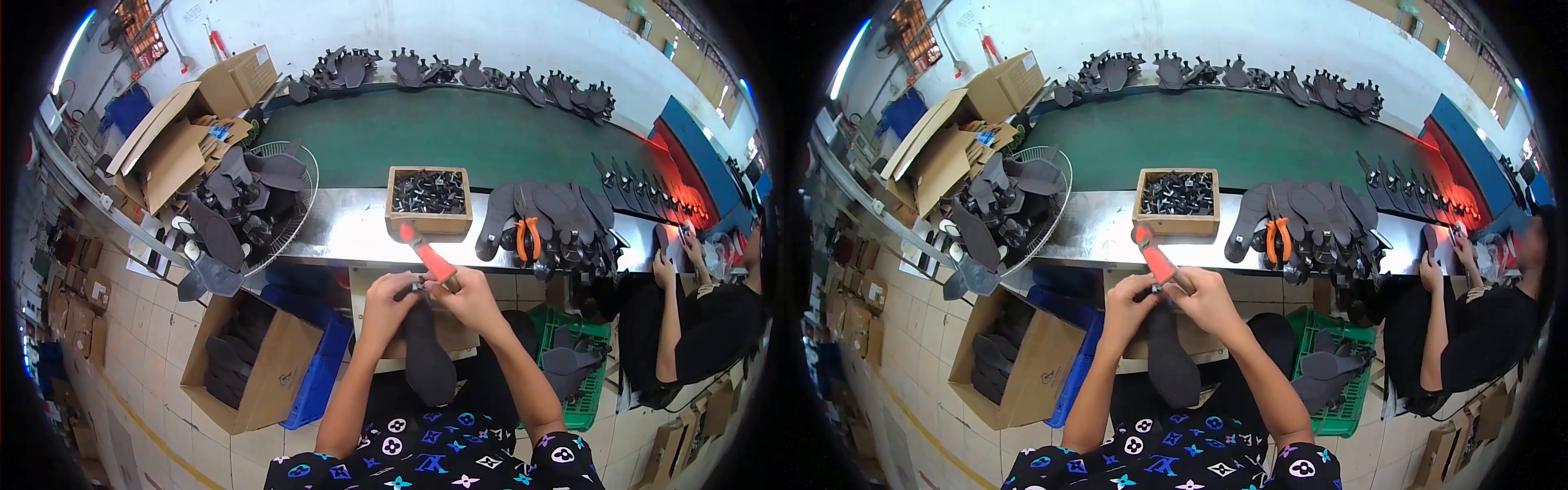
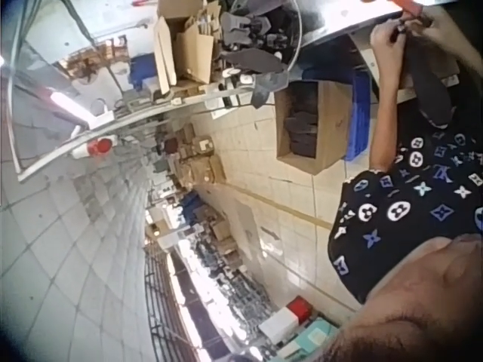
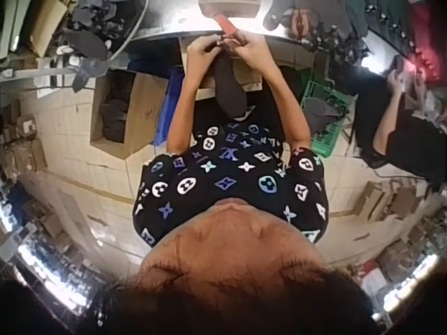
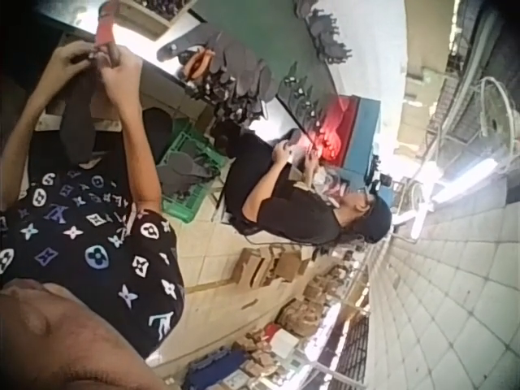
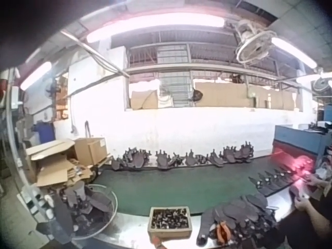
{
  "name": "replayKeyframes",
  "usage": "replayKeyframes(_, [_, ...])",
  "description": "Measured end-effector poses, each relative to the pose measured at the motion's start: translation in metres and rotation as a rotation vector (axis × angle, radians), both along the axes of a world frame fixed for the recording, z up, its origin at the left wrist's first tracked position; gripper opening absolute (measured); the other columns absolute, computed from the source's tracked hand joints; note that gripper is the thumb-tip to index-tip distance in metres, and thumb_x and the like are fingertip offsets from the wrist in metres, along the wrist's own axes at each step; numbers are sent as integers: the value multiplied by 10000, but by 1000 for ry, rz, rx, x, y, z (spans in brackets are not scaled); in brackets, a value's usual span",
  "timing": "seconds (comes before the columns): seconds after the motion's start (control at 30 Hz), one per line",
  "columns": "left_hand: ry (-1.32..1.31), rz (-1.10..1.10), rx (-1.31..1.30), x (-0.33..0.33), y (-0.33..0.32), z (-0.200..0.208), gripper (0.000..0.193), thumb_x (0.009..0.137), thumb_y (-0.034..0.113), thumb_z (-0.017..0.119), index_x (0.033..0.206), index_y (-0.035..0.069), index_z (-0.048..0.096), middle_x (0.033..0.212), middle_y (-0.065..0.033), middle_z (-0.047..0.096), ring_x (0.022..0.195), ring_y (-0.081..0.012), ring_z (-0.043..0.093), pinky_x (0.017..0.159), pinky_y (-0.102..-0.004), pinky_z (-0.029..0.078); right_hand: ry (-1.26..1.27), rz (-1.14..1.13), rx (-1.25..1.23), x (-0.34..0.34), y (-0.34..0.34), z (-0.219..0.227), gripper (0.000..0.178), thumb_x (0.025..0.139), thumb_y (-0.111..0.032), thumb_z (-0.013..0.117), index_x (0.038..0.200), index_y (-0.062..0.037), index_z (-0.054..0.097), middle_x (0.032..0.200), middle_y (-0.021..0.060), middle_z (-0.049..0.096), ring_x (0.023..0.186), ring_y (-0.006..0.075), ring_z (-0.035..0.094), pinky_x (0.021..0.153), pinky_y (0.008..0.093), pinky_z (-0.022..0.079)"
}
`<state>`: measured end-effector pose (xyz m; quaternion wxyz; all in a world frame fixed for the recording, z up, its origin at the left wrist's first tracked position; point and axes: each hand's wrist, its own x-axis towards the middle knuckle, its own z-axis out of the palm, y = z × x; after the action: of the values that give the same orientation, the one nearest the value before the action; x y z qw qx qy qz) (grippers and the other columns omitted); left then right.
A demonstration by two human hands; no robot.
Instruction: Processing shoe components using a hammer and manual assembly at a factory workbench.
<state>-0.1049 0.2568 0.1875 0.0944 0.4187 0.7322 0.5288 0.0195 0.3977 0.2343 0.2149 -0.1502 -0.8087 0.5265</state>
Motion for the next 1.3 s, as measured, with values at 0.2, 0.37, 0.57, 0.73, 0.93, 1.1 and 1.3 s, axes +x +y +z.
replayKeyframes(0.2, [159, 138, -69, 16, -8, -7, 248, 753, 150, 799, 994, 116, 754, 1053, -70, 738, 1138, -226, 642, 1114, -540, 260, 9, 119, 131, 1, -1, -4, 198, 863, -69, 694, 1040, 16, 669, 881, 152, 673, 785, 324, 644, 716, 371, 500])
replayKeyframes(0.37, [205, 130, -91, 18, -11, -10, 230, 742, 162, 804, 961, 115, 756, 993, -51, 737, 1125, -219, 641, 1118, -550, 199, 96, 115, 169, -2, -6, 1, 226, 820, -11, 698, 1044, -4, 670, 989, 151, 686, 886, 347, 670, 779, 377, 529])
replayKeyframes(0.57, [205, 88, -118, 14, -14, -15, 309, 771, 253, 808, 1030, 111, 716, 1053, -45, 727, 1110, -213, 637, 1106, -522, 212, 4, 102, 310, 5, -12, 5, 271, 748, 28, 712, 1015, 4, 672, 1054, 143, 698, 938, 342, 682, 814, 366, 540])
replayKeyframes(0.73, [297, 77, -86, 8, -16, -25, 340, 777, 282, 808, 1056, 118, 706, 1098, -34, 719, 1130, -217, 632, 1108, -523, 206, -54, 78, 436, 10, -20, 10, 287, 734, 36, 708, 1013, -25, 680, 1067, 109, 700, 933, 329, 684, 799, 376, 544])
replayKeyframes(0.93, [131, 1, -124, 8, -17, -3, 323, 782, 260, 777, 1073, 130, 727, 1174, -53, 692, 1182, -218, 600, 1123, -573, 162, 4, 32, 384, 3, -14, -3, 255, 759, -9, 708, 1009, -51, 683, 1054, 82, 694, 896, 329, 681, 765, 387, 549])
replayKeyframes(1.1, [203, 23, -42, 10, -17, 3, 311, 779, 197, 778, 1067, 90, 729, 1128, -88, 704, 1095, -246, 646, 1090, -516, 309, 46, 74, 384, 8, -17, 8, 242, 786, -44, 707, 1026, -65, 684, 1020, 70, 681, 855, 330, 678, 731, 397, 549])
replayKeyframes(1.3, [-177, -99, 119, 6, -15, 4, 301, 766, 56, 765, 1063, 18, 742, 907, -146, 739, 796, -189, 717, 701, -280, 549, -116, 54, 513, 14, -24, 22, 238, 806, -49, 718, 1041, -81, 696, 1053, 80, 682, 828, 330, 679, 703, 382, 539])
